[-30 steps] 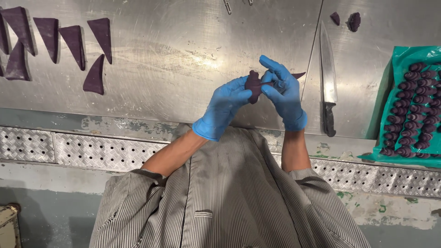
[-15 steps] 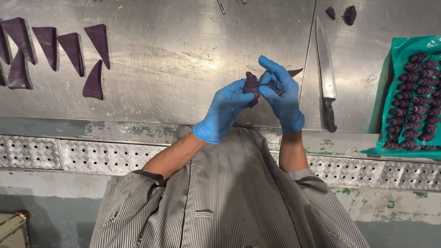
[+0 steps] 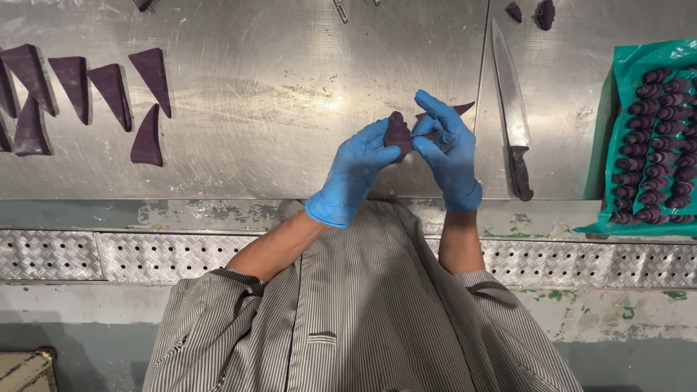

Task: Rolling and shaping purple pastry triangles on a stainless steel work surface.

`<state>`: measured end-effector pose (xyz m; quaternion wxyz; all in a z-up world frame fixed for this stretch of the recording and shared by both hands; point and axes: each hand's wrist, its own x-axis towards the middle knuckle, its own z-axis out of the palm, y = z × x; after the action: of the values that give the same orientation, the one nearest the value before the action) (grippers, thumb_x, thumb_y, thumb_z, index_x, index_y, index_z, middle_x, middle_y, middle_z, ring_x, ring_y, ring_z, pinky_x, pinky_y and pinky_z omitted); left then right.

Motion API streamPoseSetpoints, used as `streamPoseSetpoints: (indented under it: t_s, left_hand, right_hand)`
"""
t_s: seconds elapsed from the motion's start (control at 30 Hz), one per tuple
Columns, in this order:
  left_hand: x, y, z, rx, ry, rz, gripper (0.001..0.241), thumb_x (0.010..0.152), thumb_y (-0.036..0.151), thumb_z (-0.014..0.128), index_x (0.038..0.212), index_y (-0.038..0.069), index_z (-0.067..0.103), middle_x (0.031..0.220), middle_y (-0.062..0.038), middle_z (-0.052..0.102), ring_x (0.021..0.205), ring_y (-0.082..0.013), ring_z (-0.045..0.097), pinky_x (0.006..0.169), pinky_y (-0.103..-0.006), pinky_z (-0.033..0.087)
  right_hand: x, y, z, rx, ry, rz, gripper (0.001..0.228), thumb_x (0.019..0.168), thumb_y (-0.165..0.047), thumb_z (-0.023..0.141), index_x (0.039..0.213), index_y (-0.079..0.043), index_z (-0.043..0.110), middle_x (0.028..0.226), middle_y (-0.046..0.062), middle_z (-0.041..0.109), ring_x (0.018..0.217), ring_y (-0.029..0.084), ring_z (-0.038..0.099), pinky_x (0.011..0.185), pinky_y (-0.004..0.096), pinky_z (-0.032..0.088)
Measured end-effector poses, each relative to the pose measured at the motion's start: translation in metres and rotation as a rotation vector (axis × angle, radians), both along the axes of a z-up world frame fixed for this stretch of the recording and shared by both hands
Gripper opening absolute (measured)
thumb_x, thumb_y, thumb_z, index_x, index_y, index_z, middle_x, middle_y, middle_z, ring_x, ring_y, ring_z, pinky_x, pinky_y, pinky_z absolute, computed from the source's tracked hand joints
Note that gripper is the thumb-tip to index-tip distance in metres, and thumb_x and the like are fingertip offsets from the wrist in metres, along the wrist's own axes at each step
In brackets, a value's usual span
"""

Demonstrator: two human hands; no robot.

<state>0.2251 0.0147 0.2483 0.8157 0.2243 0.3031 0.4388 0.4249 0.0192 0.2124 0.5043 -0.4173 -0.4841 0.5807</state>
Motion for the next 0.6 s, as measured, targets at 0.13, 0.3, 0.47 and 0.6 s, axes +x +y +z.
streamPoseSetpoints:
  t_s: [0.13, 0.3, 0.47, 0.6]
  left_hand:
    - [0.001, -0.008, -0.011, -0.012, -0.021, 0.009, 0.053, 0.097, 0.013, 0.068, 0.144, -0.006, 0.051, 0.124, -0.007, 0.067, 0.113, -0.0141, 0.063, 0.109, -0.0326, 0.047]
    - [0.002, -0.013, -0.029, 0.020, -0.040, -0.026, 0.049, 0.102, 0.011, 0.068, 0.146, -0.007, 0.054, 0.117, -0.010, 0.067, 0.109, -0.0162, 0.063, 0.105, -0.0332, 0.046]
    - [0.009, -0.010, -0.006, -0.011, -0.042, -0.006, 0.050, 0.096, 0.011, 0.066, 0.141, -0.003, 0.053, 0.122, -0.006, 0.068, 0.110, -0.0148, 0.064, 0.106, -0.0334, 0.047]
    - [0.008, -0.014, -0.017, -0.012, -0.030, -0.041, 0.047, 0.102, 0.011, 0.065, 0.145, -0.005, 0.054, 0.122, -0.010, 0.067, 0.115, -0.0157, 0.062, 0.112, -0.0339, 0.045]
  right_hand:
    - [-0.004, -0.005, 0.002, 0.027, -0.016, -0.012, 0.065, 0.093, 0.009, 0.060, 0.157, 0.002, 0.048, 0.094, -0.002, 0.053, 0.087, 0.006, 0.049, 0.087, 0.020, 0.043]
    - [-0.004, -0.009, 0.001, 0.160, -0.239, -0.022, 0.064, 0.093, 0.009, 0.062, 0.155, 0.002, 0.048, 0.097, -0.002, 0.057, 0.092, 0.006, 0.054, 0.115, 0.025, 0.044]
    - [0.000, -0.015, -0.008, 0.015, -0.126, -0.123, 0.061, 0.094, 0.008, 0.060, 0.153, 0.003, 0.050, 0.096, -0.002, 0.057, 0.089, 0.006, 0.051, 0.096, 0.026, 0.044]
    - [-0.010, -0.019, 0.012, 0.143, -0.179, -0.099, 0.058, 0.095, 0.006, 0.062, 0.152, 0.005, 0.048, 0.098, -0.001, 0.057, 0.095, 0.007, 0.055, 0.127, 0.036, 0.041]
